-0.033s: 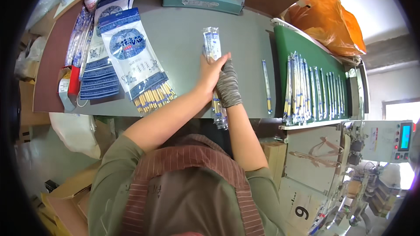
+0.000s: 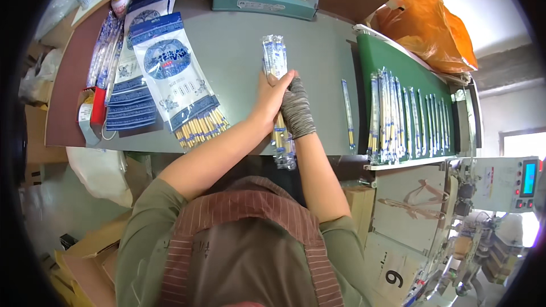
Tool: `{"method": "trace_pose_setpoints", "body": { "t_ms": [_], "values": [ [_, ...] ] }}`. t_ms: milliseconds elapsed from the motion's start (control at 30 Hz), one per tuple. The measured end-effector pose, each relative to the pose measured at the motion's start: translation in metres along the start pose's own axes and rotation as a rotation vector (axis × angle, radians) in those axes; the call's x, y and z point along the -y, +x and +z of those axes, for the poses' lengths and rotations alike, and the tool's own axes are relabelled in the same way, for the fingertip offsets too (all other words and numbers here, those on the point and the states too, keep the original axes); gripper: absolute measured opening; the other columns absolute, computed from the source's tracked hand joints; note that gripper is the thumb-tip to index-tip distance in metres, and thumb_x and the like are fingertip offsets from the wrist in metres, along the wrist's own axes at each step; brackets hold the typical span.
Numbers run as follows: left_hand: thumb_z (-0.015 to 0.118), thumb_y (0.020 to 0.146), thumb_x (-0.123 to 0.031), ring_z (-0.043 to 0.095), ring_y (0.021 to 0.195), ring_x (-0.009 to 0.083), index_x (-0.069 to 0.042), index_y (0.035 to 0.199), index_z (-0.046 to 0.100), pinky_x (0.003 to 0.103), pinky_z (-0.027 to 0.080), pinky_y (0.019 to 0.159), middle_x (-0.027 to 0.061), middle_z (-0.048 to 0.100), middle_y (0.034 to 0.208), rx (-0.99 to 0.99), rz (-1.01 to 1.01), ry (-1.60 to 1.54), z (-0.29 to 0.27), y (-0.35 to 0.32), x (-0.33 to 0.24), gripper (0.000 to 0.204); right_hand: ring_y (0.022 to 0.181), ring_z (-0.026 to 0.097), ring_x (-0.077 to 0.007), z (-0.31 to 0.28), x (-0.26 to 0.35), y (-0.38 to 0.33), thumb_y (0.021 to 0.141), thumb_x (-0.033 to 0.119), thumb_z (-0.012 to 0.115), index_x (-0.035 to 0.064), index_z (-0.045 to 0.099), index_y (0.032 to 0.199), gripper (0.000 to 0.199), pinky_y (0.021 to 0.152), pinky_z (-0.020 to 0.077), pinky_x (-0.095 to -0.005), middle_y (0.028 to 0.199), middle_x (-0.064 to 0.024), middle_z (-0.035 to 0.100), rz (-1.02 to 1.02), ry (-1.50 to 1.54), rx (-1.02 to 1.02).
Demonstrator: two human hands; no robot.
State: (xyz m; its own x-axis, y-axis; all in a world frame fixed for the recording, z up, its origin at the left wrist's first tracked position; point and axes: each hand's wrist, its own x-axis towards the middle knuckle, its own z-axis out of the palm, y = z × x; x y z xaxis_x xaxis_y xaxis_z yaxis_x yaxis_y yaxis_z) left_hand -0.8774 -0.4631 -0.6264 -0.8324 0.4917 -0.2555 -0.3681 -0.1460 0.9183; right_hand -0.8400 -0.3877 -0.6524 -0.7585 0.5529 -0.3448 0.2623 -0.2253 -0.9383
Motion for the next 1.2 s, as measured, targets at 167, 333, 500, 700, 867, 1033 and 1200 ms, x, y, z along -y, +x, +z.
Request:
{"method": "trace_pose_setpoints", "body": {
  "t_ms": [167,333,500,700,867,1033,1200],
  "values": [
    [0.076,0.073,-0.052,0.022,0.137,0.0397,0.002,0.148,0.011,0.045,0.02,0.112,0.0239,0.028,0.146,0.193,0.538,0.018,-0.019,-0.029,-0.081,0.112,0.088,0.058,-0.0161,0.046,0.107,-0.065,0.077,0.022,0.078,0.0021,0.047,0.123,0.058,0.077,0.0494,-0.0316,0.101,-0.0064,0.062,-0.567,0.173,0.118],
    [0.083,0.064,-0.042,0.048,0.124,0.0342,-0.006,0.151,0.01,0.038,0.039,0.102,0.0204,0.043,0.14,0.511,0.507,0.103,-0.06,-0.024,-0.079,0.119,0.104,0.057,-0.0175,0.029,0.12,-0.075,0.069,0.021,0.084,0.0035,0.034,0.136,0.085,0.088,0.0484,-0.0309,0.115,-0.0104,0.058,-0.763,0.12,0.315],
    [0.077,0.071,-0.021,0.064,0.094,0.0255,-0.001,0.116,0.054,0.035,0.05,0.084,0.0118,0.066,0.103,0.623,0.446,0.448,-0.061,-0.047,-0.056,0.054,0.111,0.054,-0.0231,0.019,0.103,-0.106,0.062,0.024,0.088,0.0071,0.013,0.15,0.116,0.091,0.0482,-0.036,0.129,-0.0152,0.05,-0.548,0.045,0.332],
    [0.069,0.081,-0.024,0.065,0.086,0.019,0.002,0.113,0.057,0.034,0.051,0.077,0.0127,0.065,0.094,0.889,-0.418,-0.14,-0.064,-0.13,-0.029,0.043,0.094,0.062,-0.0169,-0.021,0.086,-0.103,0.073,0.023,0.079,0.0055,0.061,0.117,0.051,0.08,0.0516,-0.0315,0.108,-0.0099,0.065,-0.348,-0.095,0.341],
    [0.067,0.084,-0.025,0.062,0.097,0.0293,-0.002,0.12,0.054,0.038,0.049,0.083,0.0135,0.063,0.103,0.43,0.319,0.841,-0.127,-0.123,-0.06,0.045,0.075,0.065,-0.0182,-0.012,0.025,-0.101,0.082,0.015,0.069,0.0008,0.061,0.108,0.031,0.067,0.0546,-0.03,0.084,-0.01,0.066,0.02,0.325,0.503],
    [0.064,0.076,-0.014,0.057,0.099,0.0318,-0.001,0.101,0.062,0.041,0.049,0.082,0.0129,0.059,0.108,-0.156,1.066,1.666,-0.174,-0.062,-0.074,0.028,0.071,0.064,-0.0218,-0.001,0.024,-0.104,0.081,0.01,0.067,0.0039,0.047,0.123,0.047,0.063,0.0571,-0.0363,0.088,-0.0111,0.062,-0.031,0.349,0.483],
    [0.068,0.069,-0.006,0.056,0.106,0.0315,-0.001,0.089,0.061,0.042,0.046,0.089,0.013,0.06,0.108,0.269,0.987,1.278,-0.149,-0.084,-0.052,0.022,0.069,0.064,-0.0206,-0.023,0.005,-0.097,0.082,0.008,0.065,0.0036,0.055,0.111,0.03,0.062,0.0564,-0.035,0.086,-0.0107,0.062,-0.045,0.311,0.422]
  ]
}}
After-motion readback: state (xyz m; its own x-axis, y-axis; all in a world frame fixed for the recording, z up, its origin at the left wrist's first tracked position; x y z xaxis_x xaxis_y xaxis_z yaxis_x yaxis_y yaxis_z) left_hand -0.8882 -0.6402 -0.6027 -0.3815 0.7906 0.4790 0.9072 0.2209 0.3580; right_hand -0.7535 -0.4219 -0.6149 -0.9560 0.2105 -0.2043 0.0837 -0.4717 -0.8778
